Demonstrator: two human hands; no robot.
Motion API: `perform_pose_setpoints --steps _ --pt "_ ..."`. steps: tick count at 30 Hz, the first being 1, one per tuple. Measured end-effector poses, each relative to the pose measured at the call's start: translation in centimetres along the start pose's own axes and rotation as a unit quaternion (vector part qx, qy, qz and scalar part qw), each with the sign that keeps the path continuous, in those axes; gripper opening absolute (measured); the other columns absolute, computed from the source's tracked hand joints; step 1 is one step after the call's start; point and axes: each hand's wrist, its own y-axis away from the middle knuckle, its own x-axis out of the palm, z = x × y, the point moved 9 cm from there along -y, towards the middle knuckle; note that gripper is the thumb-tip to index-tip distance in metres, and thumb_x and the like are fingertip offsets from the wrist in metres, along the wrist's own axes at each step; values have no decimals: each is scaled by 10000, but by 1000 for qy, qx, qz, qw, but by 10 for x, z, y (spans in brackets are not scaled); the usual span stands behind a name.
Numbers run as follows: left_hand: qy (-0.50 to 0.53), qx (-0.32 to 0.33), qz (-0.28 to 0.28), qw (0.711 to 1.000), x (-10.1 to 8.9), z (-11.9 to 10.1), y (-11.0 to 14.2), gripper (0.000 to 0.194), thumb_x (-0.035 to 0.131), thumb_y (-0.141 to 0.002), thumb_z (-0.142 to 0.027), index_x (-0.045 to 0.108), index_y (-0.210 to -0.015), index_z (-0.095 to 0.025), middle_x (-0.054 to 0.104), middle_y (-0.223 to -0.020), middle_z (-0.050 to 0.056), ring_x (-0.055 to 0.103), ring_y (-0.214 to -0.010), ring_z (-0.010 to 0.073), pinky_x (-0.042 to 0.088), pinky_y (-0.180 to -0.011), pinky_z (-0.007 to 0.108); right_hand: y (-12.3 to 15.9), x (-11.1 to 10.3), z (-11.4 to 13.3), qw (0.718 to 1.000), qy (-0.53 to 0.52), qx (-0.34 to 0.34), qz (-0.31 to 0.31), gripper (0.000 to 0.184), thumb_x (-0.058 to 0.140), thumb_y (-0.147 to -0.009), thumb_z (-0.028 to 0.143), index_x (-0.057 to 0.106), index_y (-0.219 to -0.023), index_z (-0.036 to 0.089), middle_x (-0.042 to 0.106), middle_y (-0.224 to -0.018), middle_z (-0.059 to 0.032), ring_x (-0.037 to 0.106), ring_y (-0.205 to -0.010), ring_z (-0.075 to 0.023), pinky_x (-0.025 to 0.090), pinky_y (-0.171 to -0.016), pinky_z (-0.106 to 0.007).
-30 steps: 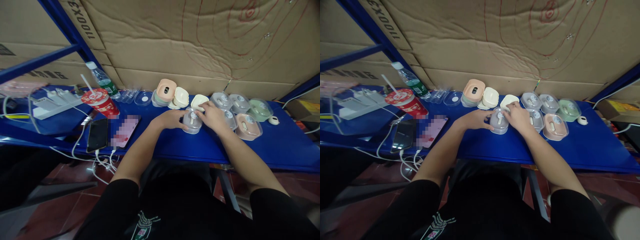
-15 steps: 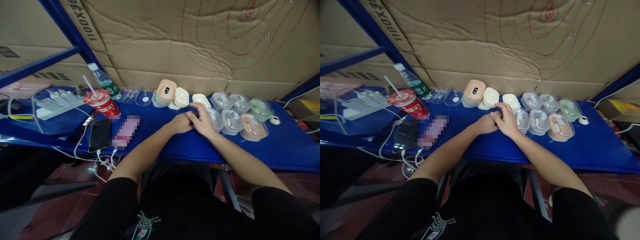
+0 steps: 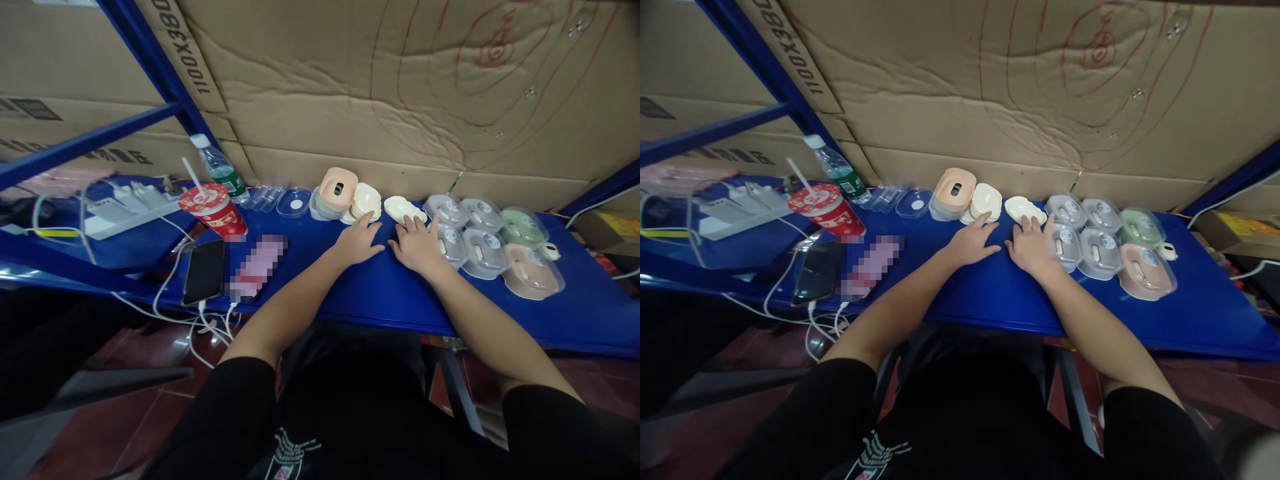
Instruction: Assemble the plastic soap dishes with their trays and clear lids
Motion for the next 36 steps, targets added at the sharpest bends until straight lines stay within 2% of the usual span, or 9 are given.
perform_pose_setpoints --steps 3,8,11,15,21,25,28,32,36 --pt "-7 -4 0 1000 0 4 -1 697 725 -958 -422 553 -1545 -89 335 -1740 275 485 -1529 433 464 -1223 559 0 6 0 999 31 -9 -8 493 493 -1039 471 705 -1363 167 638 -1529 -223 481 -1487 -489 97 -1216 -861" --pt "-6 -15 8 1000 -2 7 -3 700 718 -963 -425 549 -1546 -77 324 -1743 282 476 -1538 432 449 -1236 562 2 3 10 998 52 -41 22 423 487 -1051 407 756 -1264 160 749 -1289 -201 673 -1220 -408 202 -1223 -789" --pt "10 -29 11 999 -5 9 -3 735 710 -963 -408 491 -1581 -75 322 -1747 273 427 -1577 415 422 -1265 555 2 -6 18 997 42 -63 36 397 498 -1040 336 746 -1295 160 753 -1245 -196 690 -1191 -390 349 -1191 -681" --pt "55 -19 -32 998 -17 2 -1 713 613 -979 -270 399 -1628 -68 380 -1733 224 387 -1615 322 394 -1307 467 4 -6 32 988 -50 -120 80 434 537 -1018 301 677 -1408 168 762 -1222 -174 734 -1116 -346 538 -996 -484" --pt "87 38 -81 992 -36 -18 4 657 498 -889 -61 541 -1541 -133 534 -1629 141 548 -1489 260 501 -1233 403 12 -10 43 976 -126 -162 78 642 594 -968 267 506 -1580 96 806 -1044 -150 751 -1064 -342 533 -936 -436" --pt "90 73 -116 986 -51 -20 9 617 532 -865 -81 618 -1466 -193 577 -1569 110 625 -1386 260 580 -1131 406 19 -19 49 959 -191 -193 84 753 621 -928 215 401 -1638 94 801 -936 -96 751 -876 -284 520 -797 -374" --pt "95 100 -141 980 -63 -15 12 546 612 -884 -175 644 -1428 -212 591 -1545 116 671 -1302 265 621 -1024 393 20 -31 47 943 -261 -194 63 654 617 -951 225 483 -1588 160 781 -883 -37 720 -784 -232 511 -760 -347" --pt "96 112 -215 965 -84 0 15 467 681 -938 -353 649 -1380 -206 634 -1472 140 664 -1293 272 602 -1034 409 12 -48 27 912 -387 -132 -30 428 599 -1018 361 644 -1417 210 744 -885 -22 680 -747 -198 532 -766 -356" --pt "46 11 -284 958 -99 25 16 313 566 -1047 -363 670 -1299 -210 699 -1355 123 620 -1359 275 549 -1105 433 1 -28 7 868 -493 -59 -20 397 583 -1030 466 687 -1305 199 730 -903 -40 649 -714 -187 541 -684 -347"
